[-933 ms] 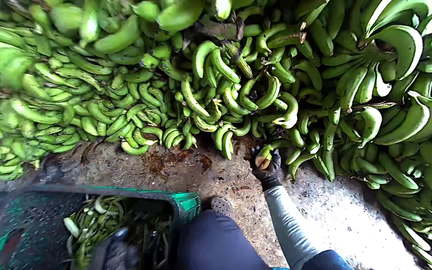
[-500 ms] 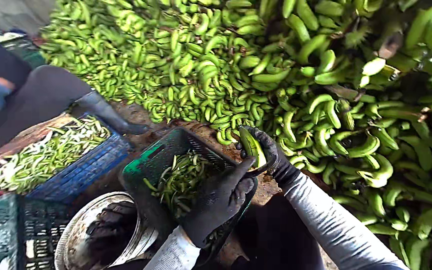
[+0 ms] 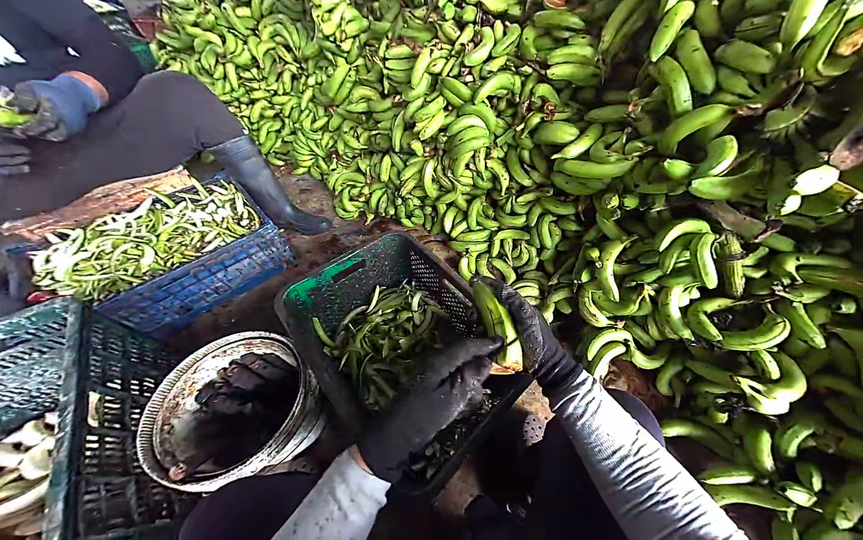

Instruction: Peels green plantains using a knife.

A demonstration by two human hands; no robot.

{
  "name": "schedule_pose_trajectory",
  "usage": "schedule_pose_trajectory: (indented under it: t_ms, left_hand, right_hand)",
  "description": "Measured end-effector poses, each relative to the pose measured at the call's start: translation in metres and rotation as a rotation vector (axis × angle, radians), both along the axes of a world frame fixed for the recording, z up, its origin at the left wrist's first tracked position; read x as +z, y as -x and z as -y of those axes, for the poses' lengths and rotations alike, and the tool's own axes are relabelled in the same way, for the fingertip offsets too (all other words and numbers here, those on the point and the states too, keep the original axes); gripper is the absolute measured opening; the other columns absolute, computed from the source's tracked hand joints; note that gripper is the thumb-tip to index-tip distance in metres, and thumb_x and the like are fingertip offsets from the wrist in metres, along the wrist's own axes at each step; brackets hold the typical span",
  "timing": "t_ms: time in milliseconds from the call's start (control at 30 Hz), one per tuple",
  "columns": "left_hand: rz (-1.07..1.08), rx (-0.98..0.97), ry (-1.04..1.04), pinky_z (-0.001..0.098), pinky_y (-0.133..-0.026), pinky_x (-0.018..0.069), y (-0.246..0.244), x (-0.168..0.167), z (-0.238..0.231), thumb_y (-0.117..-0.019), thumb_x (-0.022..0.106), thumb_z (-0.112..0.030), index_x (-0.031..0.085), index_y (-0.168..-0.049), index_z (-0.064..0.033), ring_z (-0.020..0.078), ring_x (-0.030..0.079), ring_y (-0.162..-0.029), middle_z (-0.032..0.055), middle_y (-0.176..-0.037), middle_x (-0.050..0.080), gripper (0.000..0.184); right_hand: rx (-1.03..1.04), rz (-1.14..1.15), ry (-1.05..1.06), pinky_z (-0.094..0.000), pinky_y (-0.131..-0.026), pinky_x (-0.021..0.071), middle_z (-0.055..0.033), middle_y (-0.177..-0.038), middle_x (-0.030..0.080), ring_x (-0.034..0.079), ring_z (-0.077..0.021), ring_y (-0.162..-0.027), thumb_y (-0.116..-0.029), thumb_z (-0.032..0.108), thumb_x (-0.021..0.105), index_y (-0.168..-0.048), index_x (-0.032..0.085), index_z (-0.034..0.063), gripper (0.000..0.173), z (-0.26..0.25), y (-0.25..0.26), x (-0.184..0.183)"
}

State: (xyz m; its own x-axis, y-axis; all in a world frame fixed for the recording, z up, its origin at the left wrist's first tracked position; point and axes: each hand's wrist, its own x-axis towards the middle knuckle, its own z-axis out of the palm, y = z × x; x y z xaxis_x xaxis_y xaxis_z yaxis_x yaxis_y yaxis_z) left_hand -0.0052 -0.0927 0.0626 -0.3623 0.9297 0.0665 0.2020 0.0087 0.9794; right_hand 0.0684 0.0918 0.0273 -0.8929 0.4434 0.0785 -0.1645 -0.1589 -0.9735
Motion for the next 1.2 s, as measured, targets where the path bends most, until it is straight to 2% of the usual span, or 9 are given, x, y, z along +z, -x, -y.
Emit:
schedule_pose_trajectory:
  t_ms: [133,267,500,733,833,933,1033,1100,1200]
  left_hand:
    - [0.096,0.269,-0.083,0.0246,-0.064,0.0523,0.038,0.014,0.013,-0.106,0.047,-0.02,0.061,-0.136,-0.01,0.0067,0.057,-0.066,-0.0039,-0.08,0.061,0.035]
    - [0.043,0.498,-0.288,0.0205,-0.056,0.0495,0.062,0.026,0.022,-0.1079,0.043,-0.022,0.054,-0.139,-0.0188,0.006,0.054,-0.061,-0.0054,-0.079,0.056,0.033]
    - [-0.217,0.118,-0.17,0.0254,-0.065,0.0537,-0.011,-0.024,-0.017,-0.1074,0.047,-0.024,0.056,-0.145,-0.0084,0.0052,0.059,-0.07,0.0021,-0.097,0.068,0.042]
    - [-0.265,0.178,-0.104,0.026,-0.07,0.056,-0.02,-0.032,-0.014,-0.1069,0.049,-0.021,0.055,-0.145,-0.0078,0.007,0.062,-0.073,0.0063,-0.101,0.069,0.041]
    - [-0.287,0.242,-0.124,0.0241,-0.075,0.0567,-0.021,-0.035,-0.015,-0.1067,0.049,-0.019,0.059,-0.141,-0.0067,0.0052,0.065,-0.078,0.0065,-0.109,0.071,0.038]
    - [-0.316,0.296,-0.086,0.0256,-0.081,0.0569,-0.018,-0.04,-0.014,-0.1068,0.049,-0.02,0.059,-0.14,-0.0066,0.0059,0.067,-0.086,0.0072,-0.115,0.071,0.037]
    - [-0.114,0.205,-0.047,0.0235,-0.071,0.0546,-0.013,-0.039,-0.009,-0.1072,0.047,-0.02,0.058,-0.139,-0.0062,0.0052,0.062,-0.078,0.0034,-0.107,0.068,0.037]
    - [0.209,0.079,-0.013,0.0213,-0.059,0.049,-0.009,-0.028,-0.003,-0.1077,0.046,-0.021,0.055,-0.139,-0.0077,0.0056,0.055,-0.067,-0.0019,-0.089,0.059,0.035]
    - [0.451,0.049,0.032,0.0193,-0.056,0.0483,0.001,-0.017,0.004,-0.1074,0.048,-0.021,0.057,-0.137,-0.0106,0.0058,0.056,-0.065,-0.0028,-0.085,0.06,0.032]
  right_hand:
    - [0.273,0.026,0.236,-0.0257,-0.062,0.0583,-0.0058,-0.089,0.068,0.066,-0.0117,-0.068,-0.1074,0.036,0.027,-0.138,0.049,0.0089,0.046,-0.007,-0.008,0.001]
    - [0.17,-0.114,0.49,-0.028,-0.06,0.0591,-0.01,-0.089,0.07,0.067,-0.0155,-0.067,-0.1071,0.039,0.03,-0.135,0.054,0.0124,0.046,-0.028,-0.011,-0.019]
    - [-0.034,-0.244,0.665,-0.0288,-0.059,0.059,-0.0076,-0.084,0.068,0.067,-0.0147,-0.065,-0.1081,0.044,0.018,-0.131,0.057,0.0124,0.055,-0.015,0.007,-0.012]
    - [-0.049,-0.224,0.527,-0.0272,-0.06,0.0585,-0.0066,-0.087,0.069,0.066,-0.0131,-0.067,-0.1086,0.042,0.017,-0.137,0.052,0.0147,0.053,-0.004,0.015,-0.013]
    - [-0.068,-0.21,0.483,-0.0254,-0.06,0.0582,-0.004,-0.085,0.069,0.066,-0.0105,-0.067,-0.108,0.041,0.019,-0.13,0.056,0.0139,0.051,0.001,0.016,-0.016]
    - [-0.167,0.005,0.107,-0.0268,-0.079,0.0572,-0.0005,-0.102,0.069,0.066,-0.0063,-0.088,-0.1058,0.04,0.034,-0.133,0.056,0.0132,0.044,0.004,0.011,-0.018]
    - [-0.1,0.197,-0.116,-0.0326,-0.098,0.0524,-0.006,-0.124,0.065,0.063,-0.0097,-0.109,-0.106,0.04,0.041,-0.141,0.054,0.0101,0.048,-0.003,0.006,-0.03]
    - [0.008,0.187,-0.01,-0.0303,-0.093,0.0549,-0.0038,-0.113,0.069,0.065,-0.0083,-0.101,-0.1057,0.033,0.045,-0.132,0.061,0.0091,0.039,-0.005,0.001,-0.032]
    - [0.294,0.134,0.312,-0.0259,-0.072,0.0595,-0.0015,-0.089,0.072,0.069,-0.0074,-0.078,-0.1058,0.031,0.039,-0.115,0.064,0.0128,0.033,-0.003,-0.004,-0.019]
